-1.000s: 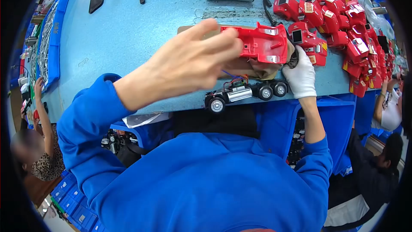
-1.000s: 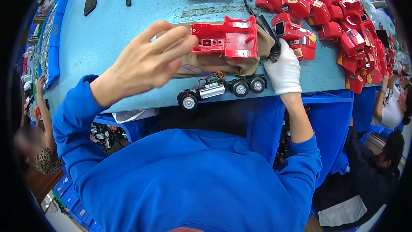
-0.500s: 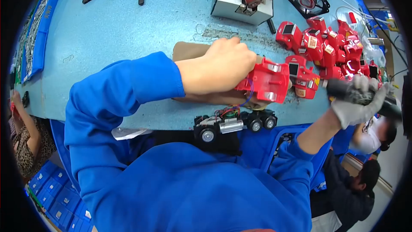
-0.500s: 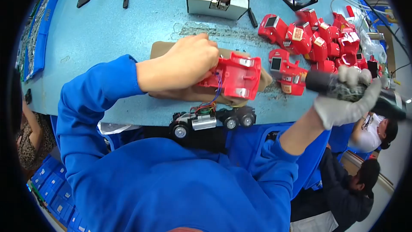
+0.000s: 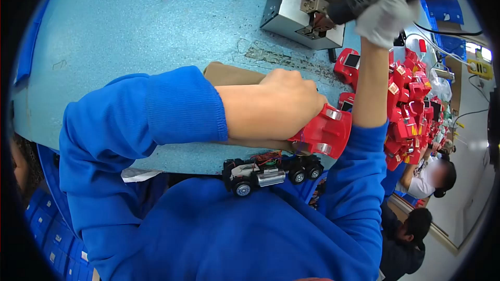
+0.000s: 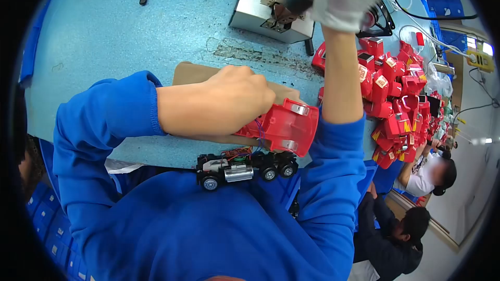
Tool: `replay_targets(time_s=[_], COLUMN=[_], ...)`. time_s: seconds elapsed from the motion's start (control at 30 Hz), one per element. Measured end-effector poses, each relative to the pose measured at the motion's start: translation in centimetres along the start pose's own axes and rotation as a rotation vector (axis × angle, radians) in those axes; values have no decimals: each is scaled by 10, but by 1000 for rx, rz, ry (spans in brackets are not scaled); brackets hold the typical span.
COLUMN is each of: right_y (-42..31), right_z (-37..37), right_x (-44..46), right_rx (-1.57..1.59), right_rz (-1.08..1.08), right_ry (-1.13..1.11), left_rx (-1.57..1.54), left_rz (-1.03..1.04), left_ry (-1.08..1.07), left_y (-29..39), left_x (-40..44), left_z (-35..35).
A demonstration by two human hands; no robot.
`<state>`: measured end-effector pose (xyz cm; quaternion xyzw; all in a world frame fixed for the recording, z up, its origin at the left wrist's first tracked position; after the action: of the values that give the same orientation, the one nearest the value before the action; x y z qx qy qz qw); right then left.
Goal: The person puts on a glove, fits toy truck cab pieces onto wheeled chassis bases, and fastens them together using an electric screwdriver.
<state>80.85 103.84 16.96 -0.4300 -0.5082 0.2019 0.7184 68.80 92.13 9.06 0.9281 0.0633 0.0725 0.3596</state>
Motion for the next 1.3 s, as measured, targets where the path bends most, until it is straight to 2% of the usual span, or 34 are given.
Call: replay_targets(time_s=[0.03,0.1,0.17,0.2,0.3,0.33,0.4,0.47,0.5,0.57,0.6,0.67,0.7,0.77,0.83,0.87,0.93,1.03,1.07,1.1,1.17,1.23,1.3], right_y=[5,-30,-51,-47,-45,-54,-82,-86,-73,-61,-46,-24,-11,4,-6,1,8,-44,-19,-41,-65,-84,-115], right_z=[-16,2,14,14,15,16,25,10,4,22,20,16,23,30,46,40,35,11,-33,-27,-17,-13,-3], right_x=[-1,-20,-34,-36,-30,-15,20,42,38,24,32,29,26,24,18,18,19,-16,-5,-24,-51,-66,-80], right_rx=[-48,-25,-322,-251,192,290,408,526,609,231,227,125,219,271,260,227,153,-319,-39,-290,-401,-495,-860], right_rz=[-60,-154,-369,-299,-169,-80,27,-54,16,97,139,80,174,228,106,150,230,-257,-51,-167,-464,-535,-708], right_ry=[70,37,-33,-33,-287,-468,-978,-1030,-759,-421,-428,-388,-497,-508,-416,-333,-376,99,107,174,34,17,-38], left_rx=[12,37,53,60,-14,-4,6,1,6,4,2,-20,-35,-35,-28,-27,-33,-34,-20,-6,-13,-2,18], left_rz=[-9,-21,-36,-43,-58,-62,-55,-33,-18,-20,-26,-38,-46,-48,-41,-35,-23,-15,-16,-15,23,60,82], left_ry=[-36,-119,-189,-225,-153,-168,-210,-167,-141,-136,-130,-147,-163,-181,-172,-155,-139,-142,-138,-140,-68,-29,-8], left_y=[-1,-1,-3,-4,-6,-8,-5,-3,-3,-3,-4,-5,-5,-5,-5,-5,-4,-4,-4,-4,-2,1,1], left_x=[-1,2,4,4,4,4,4,5,5,4,4,5,4,4,5,5,5,5,5,5,5,3,2], left_z=[1,5,13,18,13,12,12,14,13,14,13,12,13,15,14,13,12,12,12,13,13,12,10])
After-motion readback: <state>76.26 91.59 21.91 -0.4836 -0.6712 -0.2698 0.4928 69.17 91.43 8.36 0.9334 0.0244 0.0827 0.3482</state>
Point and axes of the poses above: each hand's wrist, its own x-axis towards the middle knuckle, its own z-axis out of the palm, y = z × x, the point moved 10 cm from there along x, towards the middle knuckle, and after that the axes turned 3 degrees about y, right-handed, at the moved point
